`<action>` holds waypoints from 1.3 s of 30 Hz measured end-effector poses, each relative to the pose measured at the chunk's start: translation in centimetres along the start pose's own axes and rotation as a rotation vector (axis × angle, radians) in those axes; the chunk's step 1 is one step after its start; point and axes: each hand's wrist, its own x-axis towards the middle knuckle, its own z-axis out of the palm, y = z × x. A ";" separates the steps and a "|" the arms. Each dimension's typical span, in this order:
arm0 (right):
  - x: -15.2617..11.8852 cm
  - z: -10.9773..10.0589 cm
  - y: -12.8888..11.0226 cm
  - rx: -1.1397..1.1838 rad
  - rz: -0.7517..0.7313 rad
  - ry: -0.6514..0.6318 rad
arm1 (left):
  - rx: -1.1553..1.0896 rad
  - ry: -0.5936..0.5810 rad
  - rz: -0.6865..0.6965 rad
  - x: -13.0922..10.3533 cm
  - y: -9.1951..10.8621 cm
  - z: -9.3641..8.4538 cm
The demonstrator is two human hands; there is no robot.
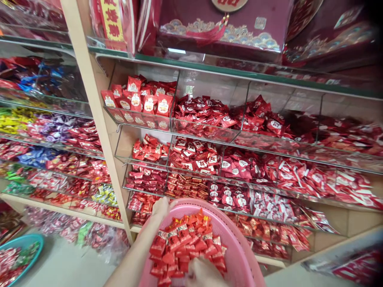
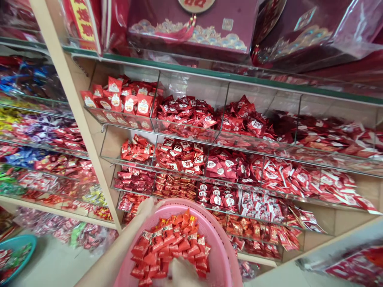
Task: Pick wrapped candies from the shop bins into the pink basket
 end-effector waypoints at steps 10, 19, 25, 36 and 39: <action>0.1 -18.2 -4.0 -0.074 -0.418 0.850 | -0.024 0.017 -0.004 0.0 0.0 -0.2; 4.7 -22.3 -2.5 -0.235 -0.414 0.973 | -0.039 0.032 0.021 -0.2 -0.1 -0.4; 5.0 -22.5 -3.2 -0.196 -0.416 0.940 | -0.043 0.030 0.022 -0.2 -0.1 -0.4; 3.3 -23.2 -3.4 -0.127 -0.561 0.998 | -0.010 0.030 0.038 0.1 -0.3 -0.2; 1.4 -23.1 -4.1 -0.063 -0.622 1.028 | -0.002 0.029 0.031 0.1 -0.2 -0.3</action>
